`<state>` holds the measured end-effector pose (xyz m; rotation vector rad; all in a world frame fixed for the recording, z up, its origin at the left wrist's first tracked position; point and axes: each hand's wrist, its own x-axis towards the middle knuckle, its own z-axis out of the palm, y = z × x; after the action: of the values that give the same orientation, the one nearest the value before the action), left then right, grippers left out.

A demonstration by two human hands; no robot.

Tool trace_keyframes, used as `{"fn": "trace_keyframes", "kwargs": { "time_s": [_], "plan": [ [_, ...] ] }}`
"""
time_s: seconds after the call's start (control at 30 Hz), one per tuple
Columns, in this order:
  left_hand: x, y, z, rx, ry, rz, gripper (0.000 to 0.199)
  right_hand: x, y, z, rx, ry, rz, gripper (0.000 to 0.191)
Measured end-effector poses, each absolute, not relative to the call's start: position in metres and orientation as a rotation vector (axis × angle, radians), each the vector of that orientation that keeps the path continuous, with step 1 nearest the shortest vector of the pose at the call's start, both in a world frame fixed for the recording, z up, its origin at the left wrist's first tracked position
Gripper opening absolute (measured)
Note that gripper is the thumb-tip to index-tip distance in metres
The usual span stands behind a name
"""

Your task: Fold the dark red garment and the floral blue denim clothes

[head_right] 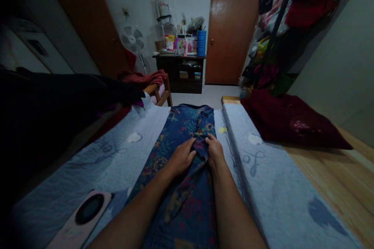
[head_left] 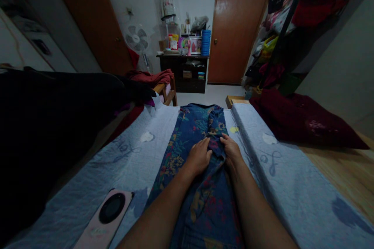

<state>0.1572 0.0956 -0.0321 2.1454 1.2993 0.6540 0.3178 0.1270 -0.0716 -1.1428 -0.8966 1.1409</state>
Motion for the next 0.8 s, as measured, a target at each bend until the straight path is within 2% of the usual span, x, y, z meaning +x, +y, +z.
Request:
{"fn": "trace_keyframes", "kwargs": {
  "time_s": [0.13, 0.3, 0.43, 0.57, 0.73, 0.8],
  "plan": [
    [0.151, 0.103, -0.03, 1.943, 1.346, 0.81, 0.049, 0.311, 0.12, -0.054, -1.116, -0.798, 1.237, 0.046],
    [0.148, 0.109, -0.035, 1.799, 1.208, 0.962, 0.054, 0.302, 0.107, -0.033, -1.031, -0.951, 1.326, 0.059],
    [0.15, 0.111, -0.034, 1.896, 1.298, 0.976, 0.044, 0.294, 0.101, -0.028, -0.989, -1.05, 1.329, 0.063],
    [0.15, 0.11, -0.028, 1.899, 1.382, 0.943, 0.034, 0.291, 0.105, -0.034, -1.065, -1.142, 1.254, 0.07],
    [0.136, 0.118, -0.023, 1.742, 1.314, 1.018, 0.029, 0.29, 0.107, -0.046, -1.204, -1.364, 0.992, 0.056],
    [0.128, 0.124, -0.023, 1.669, 1.276, 1.007, 0.028, 0.286, 0.106, -0.05, -1.281, -1.538, 0.877, 0.056]
  ]
}}
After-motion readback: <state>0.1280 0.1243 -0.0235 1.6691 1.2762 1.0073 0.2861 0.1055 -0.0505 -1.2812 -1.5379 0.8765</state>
